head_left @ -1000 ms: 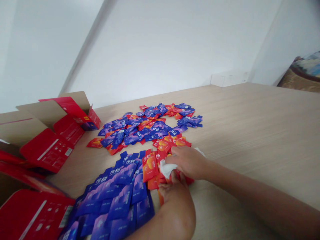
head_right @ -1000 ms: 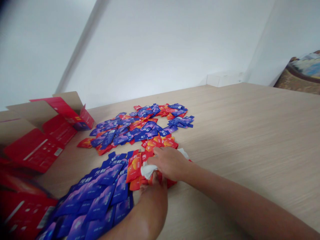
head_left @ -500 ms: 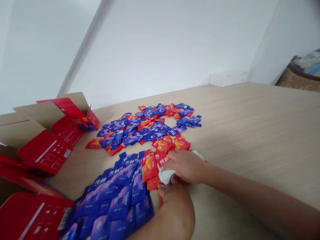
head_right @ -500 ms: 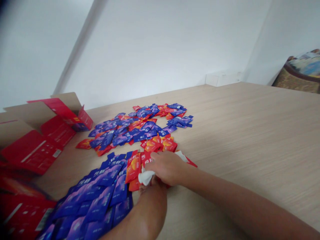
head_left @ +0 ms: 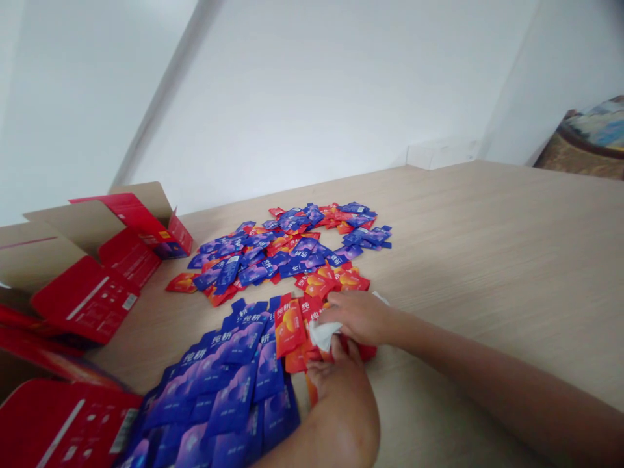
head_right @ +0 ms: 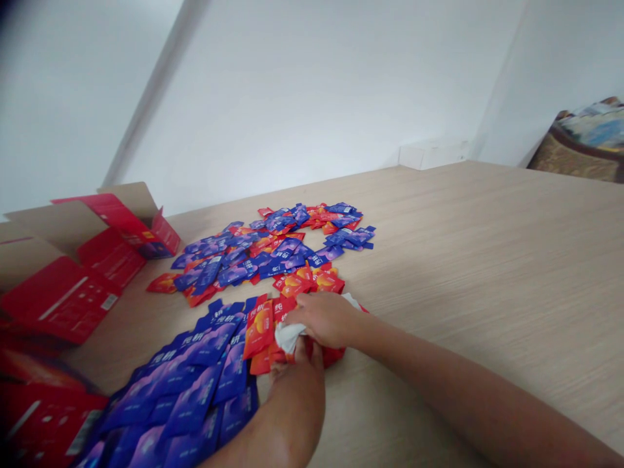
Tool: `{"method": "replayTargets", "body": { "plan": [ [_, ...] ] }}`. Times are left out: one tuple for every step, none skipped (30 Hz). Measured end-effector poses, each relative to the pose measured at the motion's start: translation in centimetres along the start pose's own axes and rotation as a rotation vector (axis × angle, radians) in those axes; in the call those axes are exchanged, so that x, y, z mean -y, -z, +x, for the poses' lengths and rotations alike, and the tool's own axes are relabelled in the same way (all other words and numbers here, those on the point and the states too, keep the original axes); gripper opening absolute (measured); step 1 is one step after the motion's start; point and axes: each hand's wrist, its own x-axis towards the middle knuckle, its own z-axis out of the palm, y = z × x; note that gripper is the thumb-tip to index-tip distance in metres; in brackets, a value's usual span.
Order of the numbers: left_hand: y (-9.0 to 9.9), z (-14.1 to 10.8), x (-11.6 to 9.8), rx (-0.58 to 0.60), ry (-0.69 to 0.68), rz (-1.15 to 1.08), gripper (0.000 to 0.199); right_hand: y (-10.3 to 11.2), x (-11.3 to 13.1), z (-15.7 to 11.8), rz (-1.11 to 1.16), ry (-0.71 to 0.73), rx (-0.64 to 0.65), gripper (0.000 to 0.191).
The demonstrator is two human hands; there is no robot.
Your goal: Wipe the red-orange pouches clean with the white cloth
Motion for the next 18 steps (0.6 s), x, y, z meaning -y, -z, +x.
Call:
{"method": "replayTargets", "body": {
  "plan": [
    [-0.1,0.0,0.0,-0.007,0.008,0.001,0.064,-0.1,-0.3,0.1,-0.014,-0.04,-0.011,0.024],
    [-0.2,0.0,0.0,-0.018,0.016,0.001,0.065,-0.1,-0.6,0.1,-0.036,-0.092,-0.035,0.026],
    [-0.3,0.0,0.1,-0.029,0.02,-0.003,0.066,-0.1,-0.8,0.0,-0.059,-0.135,-0.062,0.028],
    [-0.4,0.0,0.1,-0.047,0.019,-0.007,0.066,0.1,-0.9,0.0,-0.076,-0.158,-0.087,0.03],
    [-0.5,0.1,0.1,-0.069,0.019,-0.008,0.067,0.3,-0.8,-0.1,-0.083,-0.157,-0.104,0.032],
    [-0.6,0.1,0.1,-0.083,0.017,-0.008,0.067,0.4,-0.5,-0.2,-0.078,-0.137,-0.112,0.032],
    [-0.7,0.2,0.0,-0.086,0.015,-0.008,0.068,0.5,-0.2,-0.3,-0.065,-0.101,-0.108,0.032],
    [-0.7,0.2,0.0,-0.084,0.015,-0.009,0.068,0.5,0.1,-0.3,-0.051,-0.062,-0.095,0.03],
    [-0.7,0.3,-0.1,-0.077,0.017,-0.01,0.068,0.4,0.4,-0.3,-0.039,-0.029,-0.078,0.027],
    [-0.6,0.3,-0.1,-0.072,0.021,-0.012,0.067,0.2,0.5,-0.2,-0.03,-0.007,-0.061,0.025],
    [-0.5,0.3,-0.1,-0.062,0.028,-0.014,0.067,-0.1,0.5,-0.1,-0.028,-0.002,-0.047,0.023],
    [-0.4,0.2,-0.1,-0.052,0.031,-0.018,0.067,-0.4,0.3,0.1,-0.036,-0.018,-0.041,0.022],
    [-0.2,0.2,-0.1,-0.039,0.037,-0.022,0.067,-0.7,0.1,0.3,-0.051,-0.055,-0.044,0.023],
    [0.0,0.1,-0.1,-0.02,0.04,-0.025,0.068,-0.8,-0.3,0.4,-0.071,-0.103,-0.055,0.024],
    [0.1,0.0,-0.1,-0.002,0.044,-0.027,0.068,-0.9,-0.6,0.6,-0.091,-0.149,-0.069,0.027],
    [0.2,-0.1,-0.1,0.015,0.046,-0.024,0.067,-0.8,-0.7,0.7,-0.109,-0.186,-0.084,0.029],
    [0.3,-0.1,-0.1,0.027,0.047,-0.02,0.066,-0.6,-0.7,0.7,-0.121,-0.21,-0.099,0.031],
    [0.3,-0.2,-0.1,0.025,0.047,-0.012,0.066,-0.3,-0.6,0.7,-0.126,-0.215,-0.11,0.032]
  ]
}}
